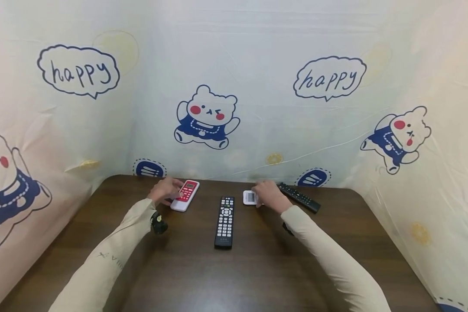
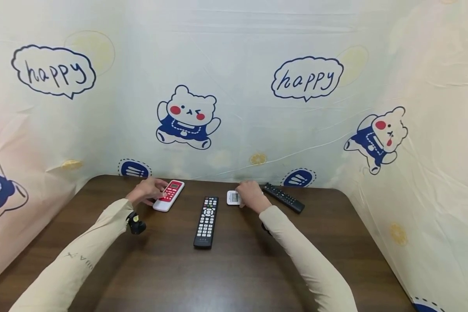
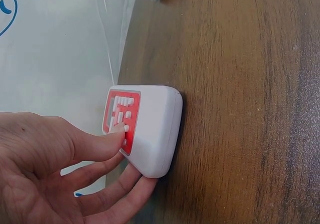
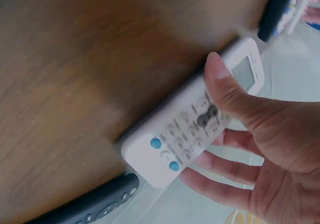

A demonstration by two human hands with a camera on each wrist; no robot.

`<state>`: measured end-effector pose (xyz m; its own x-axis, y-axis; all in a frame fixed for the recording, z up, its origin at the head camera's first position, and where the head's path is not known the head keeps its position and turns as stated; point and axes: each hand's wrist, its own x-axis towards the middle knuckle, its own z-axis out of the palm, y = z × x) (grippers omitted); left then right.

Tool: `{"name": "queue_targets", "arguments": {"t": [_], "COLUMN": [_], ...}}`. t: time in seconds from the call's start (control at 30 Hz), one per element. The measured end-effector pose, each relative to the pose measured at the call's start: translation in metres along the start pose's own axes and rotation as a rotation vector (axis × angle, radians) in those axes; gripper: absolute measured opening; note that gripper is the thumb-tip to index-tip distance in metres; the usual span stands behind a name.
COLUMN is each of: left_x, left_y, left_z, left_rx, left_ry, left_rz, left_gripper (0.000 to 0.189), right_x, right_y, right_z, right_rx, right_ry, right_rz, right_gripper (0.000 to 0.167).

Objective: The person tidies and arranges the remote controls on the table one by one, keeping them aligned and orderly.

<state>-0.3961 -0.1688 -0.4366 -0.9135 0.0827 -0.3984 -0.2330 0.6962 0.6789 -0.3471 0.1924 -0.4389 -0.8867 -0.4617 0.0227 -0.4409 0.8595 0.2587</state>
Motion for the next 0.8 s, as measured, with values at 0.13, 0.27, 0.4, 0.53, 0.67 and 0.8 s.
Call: {"name": "queue_targets", "arguments": {"t": [0.13, 0.27, 0.4, 0.53, 0.67, 0.8], "left_x": [0.0, -0.001, 0.0, 0.001, 0.002, 0.004], "left_y": [0.001, -0.001, -0.003, -0.002, -0.001, -0.001], "left_z": [-0.001, -0.004, -0.003, -0.002, -0.001, 0.001], "left_rx": [0.019, 0.042, 0.033, 0.02, 0.014, 0.018], "left_ry": [-0.009, -0.002, 0.001, 0.004, 0.005, -0.004], "left_rz": [0.006, -0.017, -0.027, -0.017, -0.013, -0.018], "left_gripper": [0.051, 0.051, 0.052, 0.053, 0.053, 0.054], "right_x": [-0.003, -0.004, -0.006, -0.01, -0.013, -0.015], "right_y": [0.002, -0.002, -0.002, 0.003, 0.007, 0.01], "right_z": [0.0, 0.004, 0.006, 0.007, 0.008, 0.01], "right_rx": [0.028, 0.071, 0.138, 0.217, 0.3, 0.32], "right_ry": [-0.001, -0.008, -0.069, -0.107, -0.114, -0.115], "right_rz": [0.0, 0.011, 0.059, 0.089, 0.12, 0.135], "right_gripper": [0.038, 0.042, 0.046, 0.049, 0.054, 0.056]}}
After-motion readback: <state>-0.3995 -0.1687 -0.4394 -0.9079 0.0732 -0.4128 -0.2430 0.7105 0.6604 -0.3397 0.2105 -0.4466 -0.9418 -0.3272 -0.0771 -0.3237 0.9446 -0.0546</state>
